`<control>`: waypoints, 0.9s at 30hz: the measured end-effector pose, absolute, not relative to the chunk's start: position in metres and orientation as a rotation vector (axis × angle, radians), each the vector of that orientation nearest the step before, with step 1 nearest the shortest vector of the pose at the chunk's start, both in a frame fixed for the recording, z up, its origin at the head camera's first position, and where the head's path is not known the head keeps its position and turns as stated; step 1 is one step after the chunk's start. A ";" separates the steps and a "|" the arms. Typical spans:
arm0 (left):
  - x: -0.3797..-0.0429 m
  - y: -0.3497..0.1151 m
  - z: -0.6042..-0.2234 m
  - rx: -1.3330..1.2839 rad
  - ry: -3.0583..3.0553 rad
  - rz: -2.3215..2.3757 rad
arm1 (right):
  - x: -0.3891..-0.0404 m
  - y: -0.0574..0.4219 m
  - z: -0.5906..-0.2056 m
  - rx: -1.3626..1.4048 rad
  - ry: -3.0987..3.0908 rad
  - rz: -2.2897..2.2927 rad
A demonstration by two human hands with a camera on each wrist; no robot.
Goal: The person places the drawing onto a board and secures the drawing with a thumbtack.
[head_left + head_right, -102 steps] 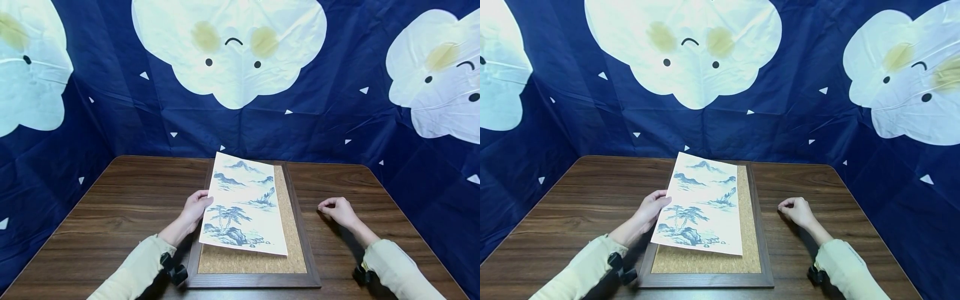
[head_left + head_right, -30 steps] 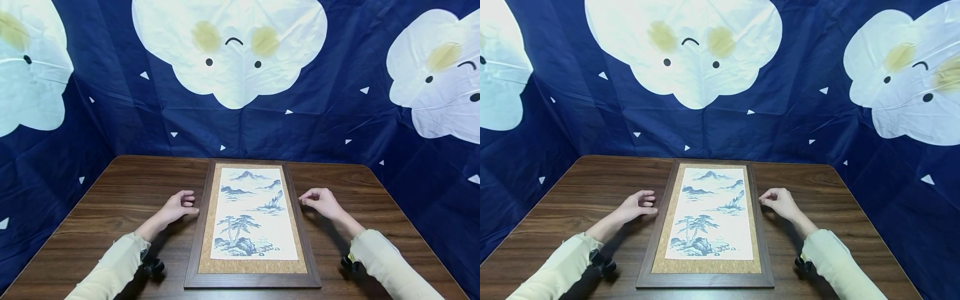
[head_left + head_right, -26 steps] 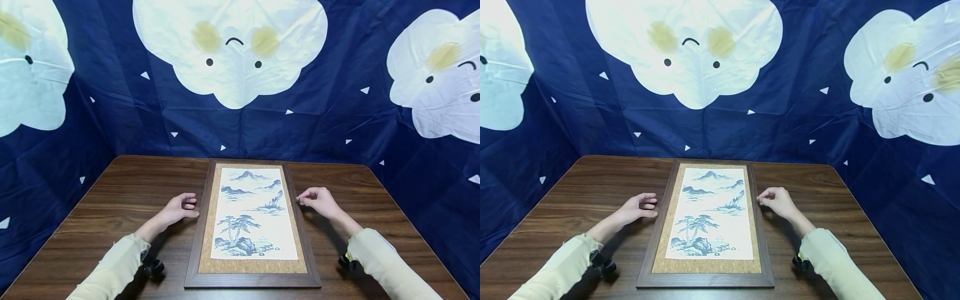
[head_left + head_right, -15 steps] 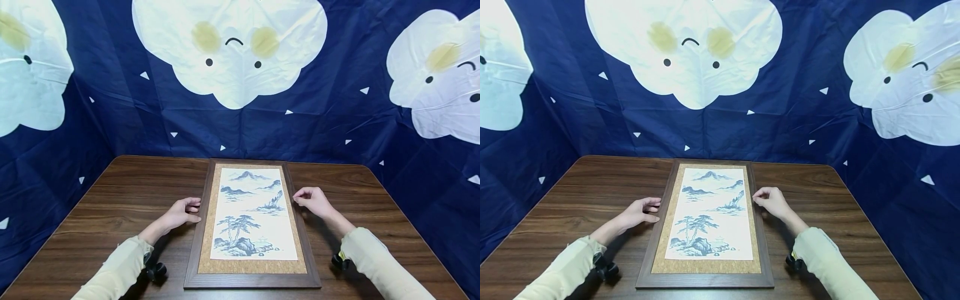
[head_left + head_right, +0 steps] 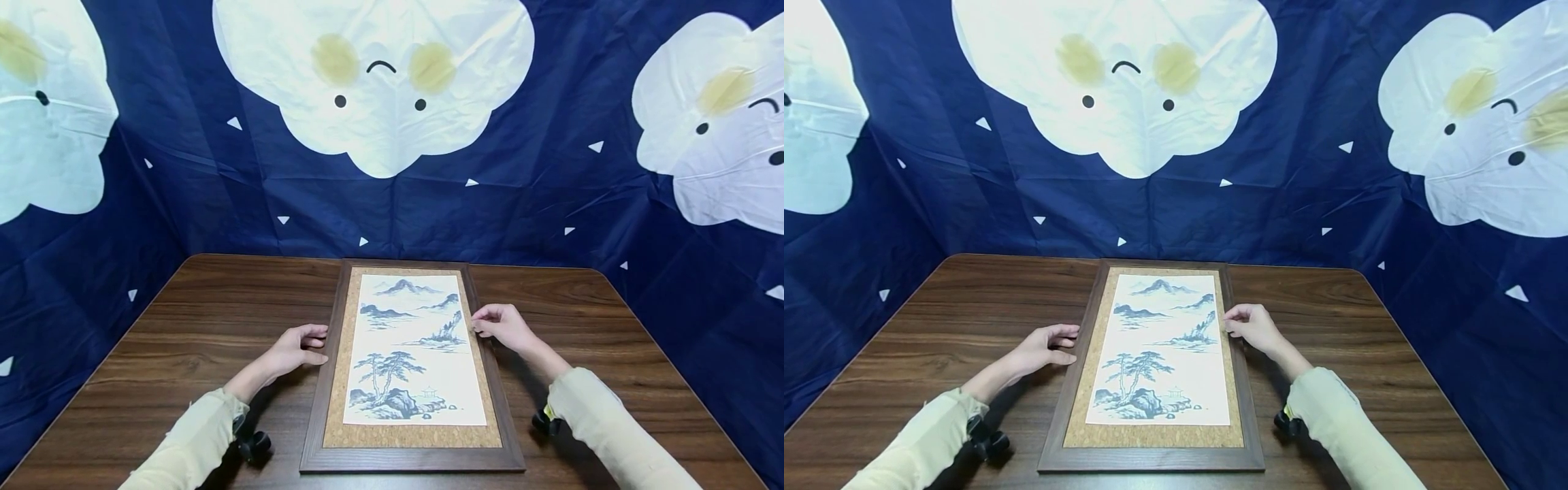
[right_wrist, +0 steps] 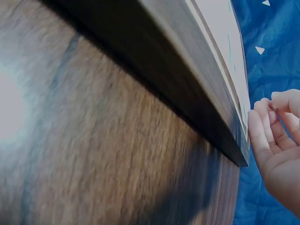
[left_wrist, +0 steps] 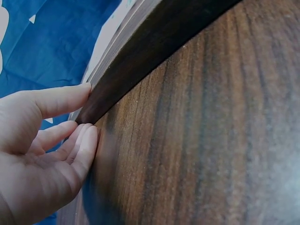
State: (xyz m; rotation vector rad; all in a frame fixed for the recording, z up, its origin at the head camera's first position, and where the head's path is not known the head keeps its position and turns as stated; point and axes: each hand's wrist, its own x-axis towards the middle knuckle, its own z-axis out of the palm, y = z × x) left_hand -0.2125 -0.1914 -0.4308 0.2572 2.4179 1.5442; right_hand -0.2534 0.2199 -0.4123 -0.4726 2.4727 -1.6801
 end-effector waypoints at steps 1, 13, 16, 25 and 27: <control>-0.213 -0.192 -0.431 0.254 2.416 1.546 | -0.254 0.219 -0.413 -0.466 2.464 -1.688; -0.212 -0.192 -0.431 0.258 2.403 1.564 | -0.266 0.211 -0.419 -0.351 2.376 -1.861; -0.212 -0.192 -0.431 0.268 2.399 1.564 | -0.269 0.207 -0.418 -0.290 2.355 -1.903; -0.214 -0.194 -0.433 0.286 2.394 1.565 | -0.280 0.197 -0.415 -0.199 2.268 -1.913; -0.215 -0.194 -0.434 0.289 2.393 1.565 | -0.283 0.195 -0.414 -0.188 2.265 -1.896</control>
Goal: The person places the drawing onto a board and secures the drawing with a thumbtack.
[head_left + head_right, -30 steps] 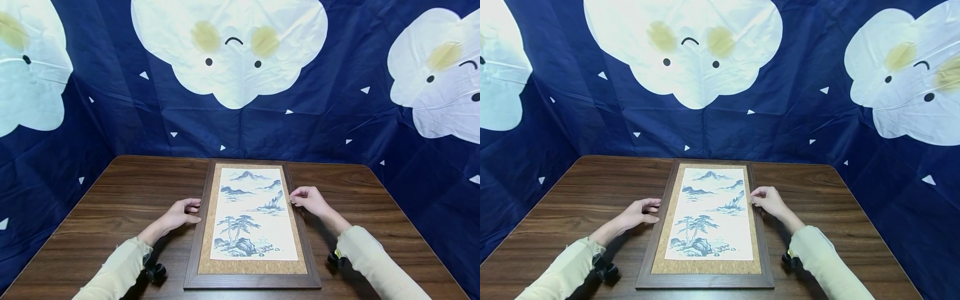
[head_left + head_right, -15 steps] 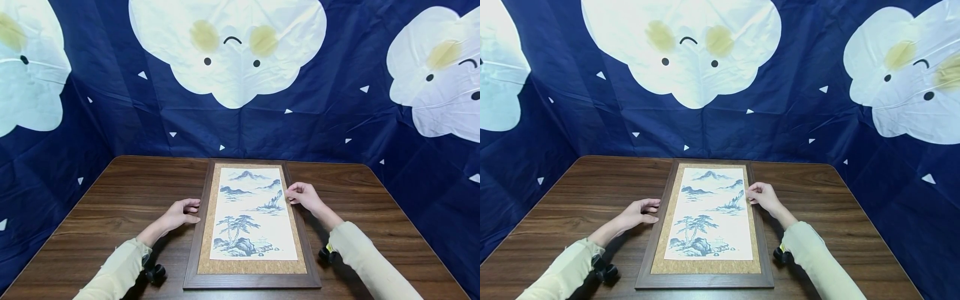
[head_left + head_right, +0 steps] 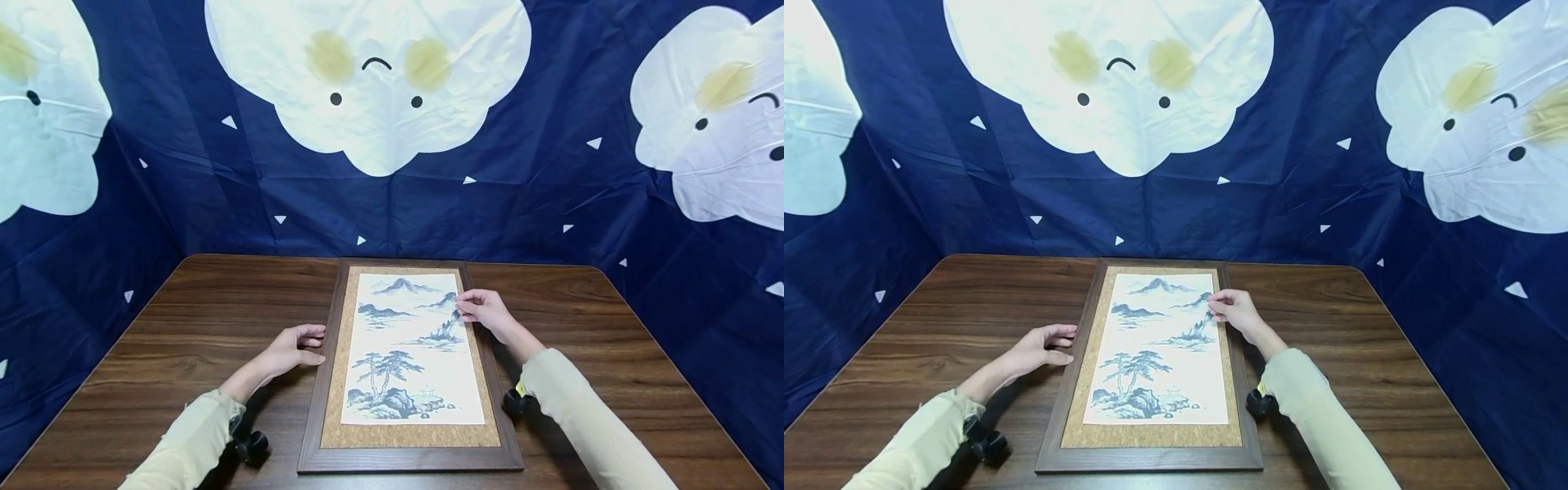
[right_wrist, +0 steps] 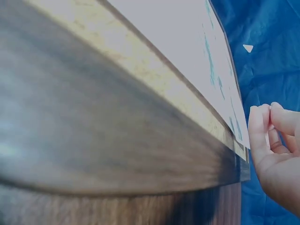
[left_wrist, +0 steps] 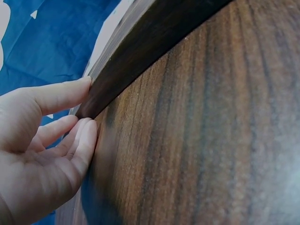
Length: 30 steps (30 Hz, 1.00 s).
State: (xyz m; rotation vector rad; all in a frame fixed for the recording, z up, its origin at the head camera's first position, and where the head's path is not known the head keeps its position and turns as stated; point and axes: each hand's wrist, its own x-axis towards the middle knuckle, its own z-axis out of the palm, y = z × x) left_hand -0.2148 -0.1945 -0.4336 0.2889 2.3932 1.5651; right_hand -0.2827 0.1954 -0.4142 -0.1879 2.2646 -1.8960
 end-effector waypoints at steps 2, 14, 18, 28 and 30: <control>-0.215 -0.195 -0.434 0.290 2.396 1.563 | -0.286 0.193 -0.414 -0.180 2.267 -1.882; -0.214 -0.194 -0.431 0.280 2.382 1.565 | -0.305 0.184 -0.411 -0.123 2.167 -1.953; -0.215 -0.195 -0.432 0.292 2.382 1.572 | -0.314 0.180 -0.410 -0.074 2.172 -1.914; -0.216 -0.195 -0.433 0.298 2.388 1.581 | -0.338 0.162 -0.410 0.052 2.192 -1.884; -0.216 -0.195 -0.434 0.304 2.387 1.581 | -0.342 0.156 -0.411 0.069 2.197 -1.891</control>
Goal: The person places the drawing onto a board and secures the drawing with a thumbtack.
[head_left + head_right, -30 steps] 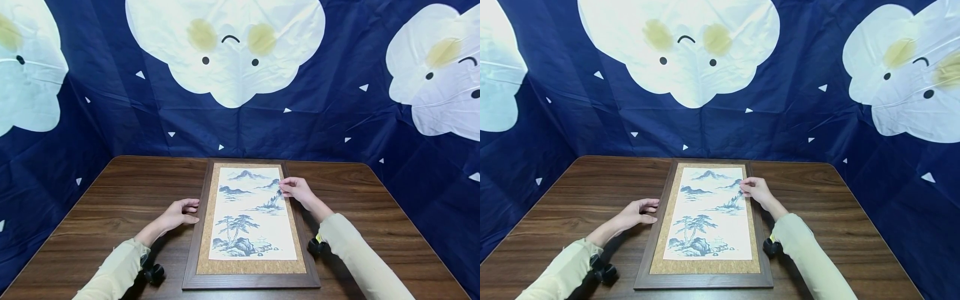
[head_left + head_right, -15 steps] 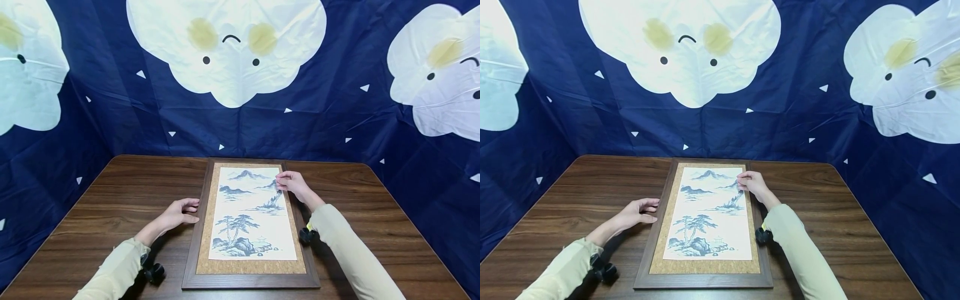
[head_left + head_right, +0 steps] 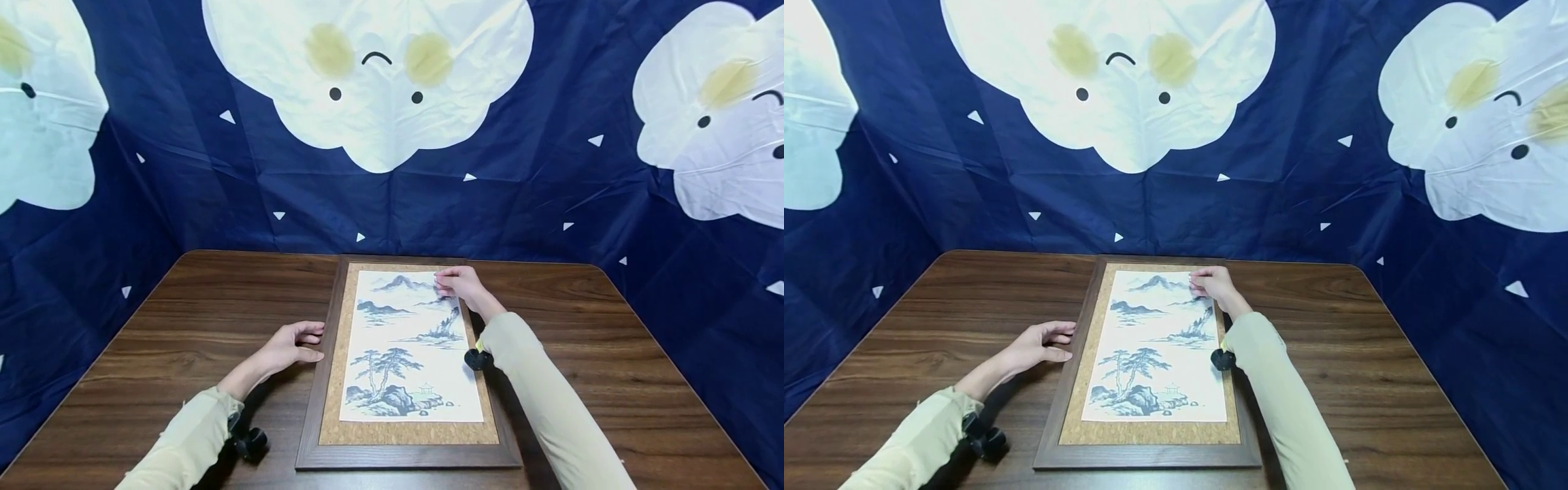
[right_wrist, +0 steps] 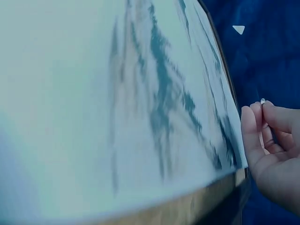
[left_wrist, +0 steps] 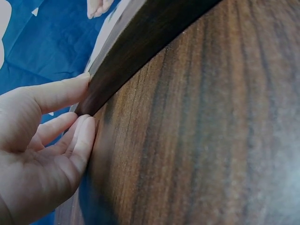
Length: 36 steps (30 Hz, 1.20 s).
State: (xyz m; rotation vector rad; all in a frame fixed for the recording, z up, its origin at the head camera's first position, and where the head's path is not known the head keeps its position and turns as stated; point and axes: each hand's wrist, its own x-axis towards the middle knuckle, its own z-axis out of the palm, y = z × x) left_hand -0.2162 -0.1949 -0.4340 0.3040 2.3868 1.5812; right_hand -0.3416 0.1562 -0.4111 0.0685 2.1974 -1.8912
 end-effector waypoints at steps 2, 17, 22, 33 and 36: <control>-0.216 -0.197 -0.434 0.308 2.386 1.581 | -0.345 0.148 -0.413 0.062 2.201 -1.891; -0.215 -0.198 -0.433 0.307 2.389 1.610 | -0.351 0.110 -0.413 0.068 2.392 -1.704; -0.214 -0.197 -0.434 0.311 2.385 1.618 | -0.381 0.115 -0.439 -0.052 2.513 -1.624; -0.212 -0.193 -0.435 0.281 2.345 1.673 | -0.425 0.119 -0.476 -0.138 2.680 -1.453; -0.213 -0.194 -0.437 0.278 2.351 1.669 | -0.387 0.104 -0.429 -0.001 2.716 -1.295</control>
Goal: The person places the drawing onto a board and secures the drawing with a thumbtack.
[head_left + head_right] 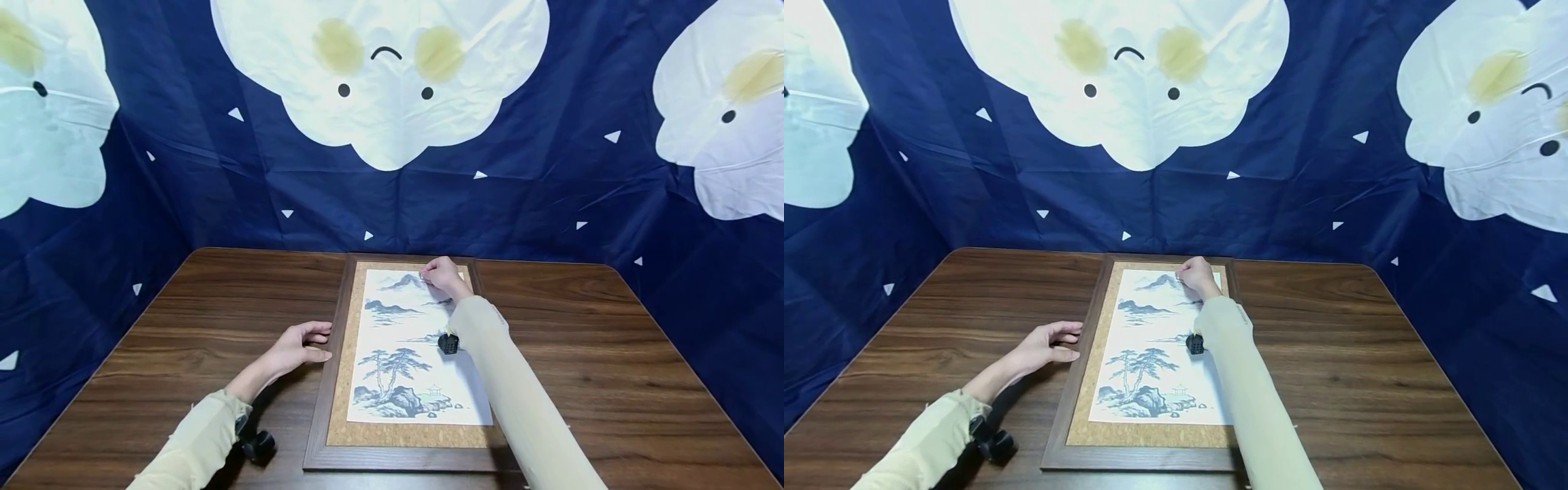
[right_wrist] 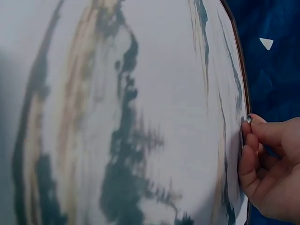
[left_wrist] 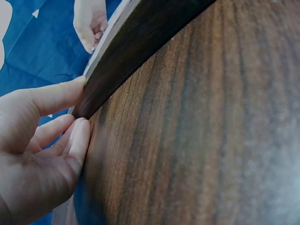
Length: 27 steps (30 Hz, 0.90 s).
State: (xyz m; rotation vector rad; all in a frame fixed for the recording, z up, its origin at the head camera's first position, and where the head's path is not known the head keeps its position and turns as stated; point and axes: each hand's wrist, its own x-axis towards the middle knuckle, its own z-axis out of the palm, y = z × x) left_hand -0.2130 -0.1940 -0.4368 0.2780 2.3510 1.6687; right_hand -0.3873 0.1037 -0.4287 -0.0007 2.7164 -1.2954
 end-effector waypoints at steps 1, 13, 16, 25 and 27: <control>-0.213 -0.194 -0.437 0.275 2.355 1.667 | -0.381 0.101 -0.422 0.012 2.728 -1.276; -0.215 -0.195 -0.442 0.283 2.371 1.665 | -0.369 0.096 -0.412 0.154 2.788 -1.297; -0.215 -0.195 -0.441 0.285 2.354 1.688 | -0.363 0.095 -0.409 0.172 2.808 -1.312; -0.213 -0.194 -0.441 0.288 2.344 1.702 | -0.368 0.094 -0.416 0.260 2.846 -1.298; -0.213 -0.194 -0.440 0.288 2.354 1.695 | -0.367 0.093 -0.416 0.256 2.864 -1.283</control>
